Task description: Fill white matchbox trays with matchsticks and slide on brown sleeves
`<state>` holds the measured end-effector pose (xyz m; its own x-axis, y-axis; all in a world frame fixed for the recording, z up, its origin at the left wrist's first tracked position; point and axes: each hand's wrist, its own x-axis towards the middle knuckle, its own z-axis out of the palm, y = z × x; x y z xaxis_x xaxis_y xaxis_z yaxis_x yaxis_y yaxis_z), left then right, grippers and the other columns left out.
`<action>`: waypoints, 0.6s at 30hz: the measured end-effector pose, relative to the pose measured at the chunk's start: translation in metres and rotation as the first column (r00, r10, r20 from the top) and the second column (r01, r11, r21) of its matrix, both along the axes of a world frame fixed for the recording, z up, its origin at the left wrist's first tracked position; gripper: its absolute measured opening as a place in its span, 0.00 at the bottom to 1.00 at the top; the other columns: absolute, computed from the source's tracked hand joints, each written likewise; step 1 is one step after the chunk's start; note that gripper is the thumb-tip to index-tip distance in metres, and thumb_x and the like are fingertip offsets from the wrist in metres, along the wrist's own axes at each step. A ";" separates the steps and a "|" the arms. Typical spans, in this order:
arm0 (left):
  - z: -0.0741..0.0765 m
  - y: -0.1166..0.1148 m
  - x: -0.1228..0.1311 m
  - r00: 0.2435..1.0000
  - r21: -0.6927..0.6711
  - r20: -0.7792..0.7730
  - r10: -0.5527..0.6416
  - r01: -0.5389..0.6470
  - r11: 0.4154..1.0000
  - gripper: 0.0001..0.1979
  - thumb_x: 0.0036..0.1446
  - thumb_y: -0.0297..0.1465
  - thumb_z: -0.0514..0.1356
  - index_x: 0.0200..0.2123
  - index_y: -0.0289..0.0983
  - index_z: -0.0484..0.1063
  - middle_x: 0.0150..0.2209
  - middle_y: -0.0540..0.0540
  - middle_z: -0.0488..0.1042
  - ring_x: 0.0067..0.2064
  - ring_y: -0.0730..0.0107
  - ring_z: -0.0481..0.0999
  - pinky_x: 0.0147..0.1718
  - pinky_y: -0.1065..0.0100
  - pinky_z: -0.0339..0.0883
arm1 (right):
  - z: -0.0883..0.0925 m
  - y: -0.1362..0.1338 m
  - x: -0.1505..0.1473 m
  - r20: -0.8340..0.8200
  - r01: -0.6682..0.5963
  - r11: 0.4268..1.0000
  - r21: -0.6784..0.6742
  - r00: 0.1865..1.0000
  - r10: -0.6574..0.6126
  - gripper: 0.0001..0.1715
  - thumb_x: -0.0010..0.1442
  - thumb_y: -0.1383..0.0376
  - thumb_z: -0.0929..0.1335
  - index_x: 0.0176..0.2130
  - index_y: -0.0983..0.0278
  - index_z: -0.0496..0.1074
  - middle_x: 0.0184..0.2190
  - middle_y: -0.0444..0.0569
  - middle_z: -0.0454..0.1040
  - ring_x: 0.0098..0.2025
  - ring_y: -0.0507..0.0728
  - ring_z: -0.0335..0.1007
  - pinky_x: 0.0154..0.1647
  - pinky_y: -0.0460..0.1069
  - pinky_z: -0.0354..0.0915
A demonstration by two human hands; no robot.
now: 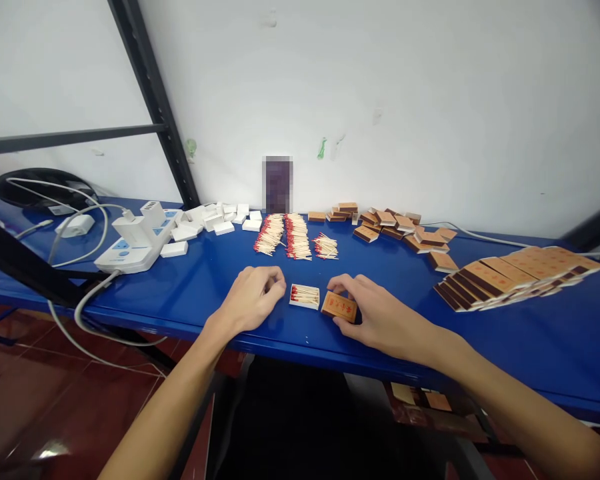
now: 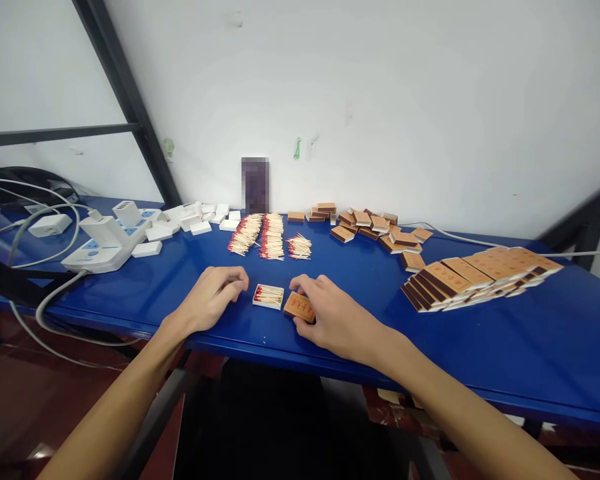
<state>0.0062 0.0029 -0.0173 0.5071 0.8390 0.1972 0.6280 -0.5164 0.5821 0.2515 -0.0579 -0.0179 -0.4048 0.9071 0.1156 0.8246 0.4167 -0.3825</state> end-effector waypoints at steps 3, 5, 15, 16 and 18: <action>0.003 -0.002 0.000 0.988 0.006 -0.133 -0.073 0.075 0.997 0.17 0.60 0.40 0.53 0.49 0.40 0.71 0.25 0.53 0.70 0.28 0.68 0.69 0.31 0.67 0.57 | 0.001 0.005 -0.001 0.006 -0.029 0.999 -0.016 1.000 0.029 0.16 0.59 0.62 0.67 0.48 0.58 0.67 0.40 0.49 0.72 0.44 0.60 0.67 0.43 0.53 0.64; 0.003 -0.002 -0.002 0.975 0.026 -0.191 -0.113 0.120 0.992 0.22 0.60 0.43 0.56 0.55 0.42 0.68 0.29 0.53 0.71 0.31 0.68 0.70 0.32 0.68 0.58 | 0.002 0.008 -0.001 0.011 -0.028 0.999 -0.021 1.000 0.028 0.15 0.59 0.60 0.68 0.47 0.58 0.68 0.39 0.48 0.72 0.43 0.60 0.68 0.42 0.53 0.64; -0.003 0.002 -0.006 0.961 0.013 -0.150 -0.230 0.235 0.972 0.17 0.60 0.41 0.61 0.49 0.41 0.72 0.34 0.51 0.71 0.34 0.70 0.70 0.36 0.68 0.60 | 0.002 0.013 0.003 -0.040 -0.067 0.997 -0.046 0.997 0.065 0.18 0.61 0.58 0.68 0.50 0.56 0.66 0.47 0.48 0.74 0.47 0.60 0.69 0.46 0.55 0.65; -0.003 0.002 -0.006 0.962 0.001 -0.136 -0.237 0.240 0.971 0.17 0.59 0.40 0.62 0.49 0.40 0.72 0.34 0.51 0.72 0.34 0.70 0.70 0.36 0.68 0.60 | 0.003 0.013 0.004 -0.043 -0.076 0.995 -0.057 0.996 0.074 0.18 0.61 0.57 0.68 0.51 0.56 0.66 0.47 0.48 0.73 0.47 0.60 0.68 0.46 0.55 0.65; -0.003 0.001 -0.006 0.963 -0.018 -0.112 -0.247 0.246 0.969 0.17 0.58 0.40 0.63 0.49 0.40 0.72 0.34 0.51 0.72 0.34 0.71 0.70 0.36 0.68 0.61 | 0.003 0.013 0.005 -0.050 -0.086 0.993 -0.076 0.995 0.082 0.18 0.61 0.56 0.68 0.51 0.55 0.67 0.47 0.48 0.73 0.47 0.60 0.68 0.45 0.55 0.65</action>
